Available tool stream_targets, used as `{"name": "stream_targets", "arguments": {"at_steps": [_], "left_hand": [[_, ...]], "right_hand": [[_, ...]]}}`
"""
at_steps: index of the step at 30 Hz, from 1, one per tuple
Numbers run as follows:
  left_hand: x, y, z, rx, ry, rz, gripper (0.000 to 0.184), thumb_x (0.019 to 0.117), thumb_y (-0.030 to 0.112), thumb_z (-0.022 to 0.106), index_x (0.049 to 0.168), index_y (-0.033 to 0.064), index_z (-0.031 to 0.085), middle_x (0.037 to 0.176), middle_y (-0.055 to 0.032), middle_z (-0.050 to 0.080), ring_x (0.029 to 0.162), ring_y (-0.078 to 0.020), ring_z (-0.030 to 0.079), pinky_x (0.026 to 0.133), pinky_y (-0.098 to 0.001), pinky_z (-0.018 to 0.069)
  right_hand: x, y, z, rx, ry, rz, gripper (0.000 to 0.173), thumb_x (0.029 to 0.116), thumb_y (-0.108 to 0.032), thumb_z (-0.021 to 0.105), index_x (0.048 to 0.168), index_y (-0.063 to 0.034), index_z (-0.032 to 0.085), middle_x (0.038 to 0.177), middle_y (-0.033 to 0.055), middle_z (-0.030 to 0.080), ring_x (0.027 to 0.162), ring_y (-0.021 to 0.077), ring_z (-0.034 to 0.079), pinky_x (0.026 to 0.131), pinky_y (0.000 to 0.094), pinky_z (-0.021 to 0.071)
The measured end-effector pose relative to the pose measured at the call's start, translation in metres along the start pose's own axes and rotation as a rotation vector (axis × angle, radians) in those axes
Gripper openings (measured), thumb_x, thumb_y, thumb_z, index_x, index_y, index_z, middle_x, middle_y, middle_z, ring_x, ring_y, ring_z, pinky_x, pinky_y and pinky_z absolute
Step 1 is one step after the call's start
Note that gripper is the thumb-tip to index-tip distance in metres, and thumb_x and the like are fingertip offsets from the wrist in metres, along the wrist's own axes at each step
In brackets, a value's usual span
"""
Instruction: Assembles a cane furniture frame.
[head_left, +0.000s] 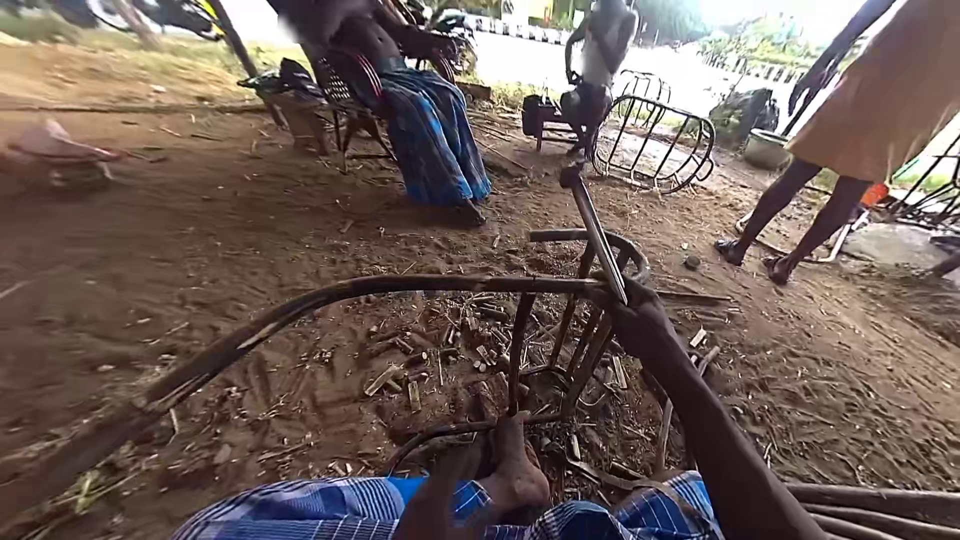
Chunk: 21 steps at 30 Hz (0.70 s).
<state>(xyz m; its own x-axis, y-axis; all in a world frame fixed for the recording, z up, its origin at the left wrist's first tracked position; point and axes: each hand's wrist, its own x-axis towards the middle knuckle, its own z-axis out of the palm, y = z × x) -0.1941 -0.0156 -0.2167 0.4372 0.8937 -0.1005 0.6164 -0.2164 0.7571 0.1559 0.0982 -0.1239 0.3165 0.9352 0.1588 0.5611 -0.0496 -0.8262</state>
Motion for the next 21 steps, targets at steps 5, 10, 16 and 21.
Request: {"name": "stream_targets", "arguments": {"at_steps": [5,10,16,21], "left_hand": [[0.235,-0.001,0.078,-0.293,0.263,-0.031,0.056,0.0846,0.046,0.083,0.121,0.0074,0.066,0.096,-0.0163,0.07,0.086,-0.0314,0.068,0.079,-0.0558,0.0564],[0.268,0.005,0.086,-0.343,0.18,-0.158,0.047,0.1023,0.041,0.06,0.112,-0.0036,0.066,0.095,-0.0225,0.069,0.09,-0.0361,0.068,0.086,-0.0579,0.0538],[0.203,0.073,0.031,-0.33,0.146,-0.088,0.037,0.1098,0.024,0.05,0.115,-0.0117,0.06,0.098,-0.0279,0.062,0.089,-0.0354,0.061,0.085,-0.0518,0.0495],[0.207,0.063,0.027,-0.254,0.052,-0.127,0.035,0.1107,0.021,0.046,0.115,-0.0105,0.062,0.101,-0.0249,0.063,0.094,-0.0326,0.061,0.09,-0.0481,0.0489]], "right_hand": [[-0.049,-0.019,-0.013,0.158,-0.033,0.04,0.04,0.1039,-0.054,0.051,0.124,-0.0223,0.065,0.063,0.0069,0.051,0.044,0.0182,0.045,0.04,0.0363,0.0422],[-0.146,-0.015,-0.016,0.332,-0.074,0.001,0.059,0.099,-0.07,0.042,0.081,-0.0163,0.056,0.055,-0.0054,0.043,0.04,0.0077,0.039,0.037,0.0275,0.0383],[-0.177,-0.042,-0.03,0.399,-0.261,0.177,0.042,0.1051,-0.054,0.043,0.087,-0.0186,0.058,0.057,-0.0087,0.042,0.042,0.0025,0.037,0.037,0.0211,0.0346],[-0.189,-0.119,-0.063,0.685,0.12,-0.538,0.036,0.0983,-0.06,0.055,0.086,-0.0267,0.06,0.064,-0.013,0.053,0.049,-0.0044,0.047,0.043,0.0148,0.0407]]}}
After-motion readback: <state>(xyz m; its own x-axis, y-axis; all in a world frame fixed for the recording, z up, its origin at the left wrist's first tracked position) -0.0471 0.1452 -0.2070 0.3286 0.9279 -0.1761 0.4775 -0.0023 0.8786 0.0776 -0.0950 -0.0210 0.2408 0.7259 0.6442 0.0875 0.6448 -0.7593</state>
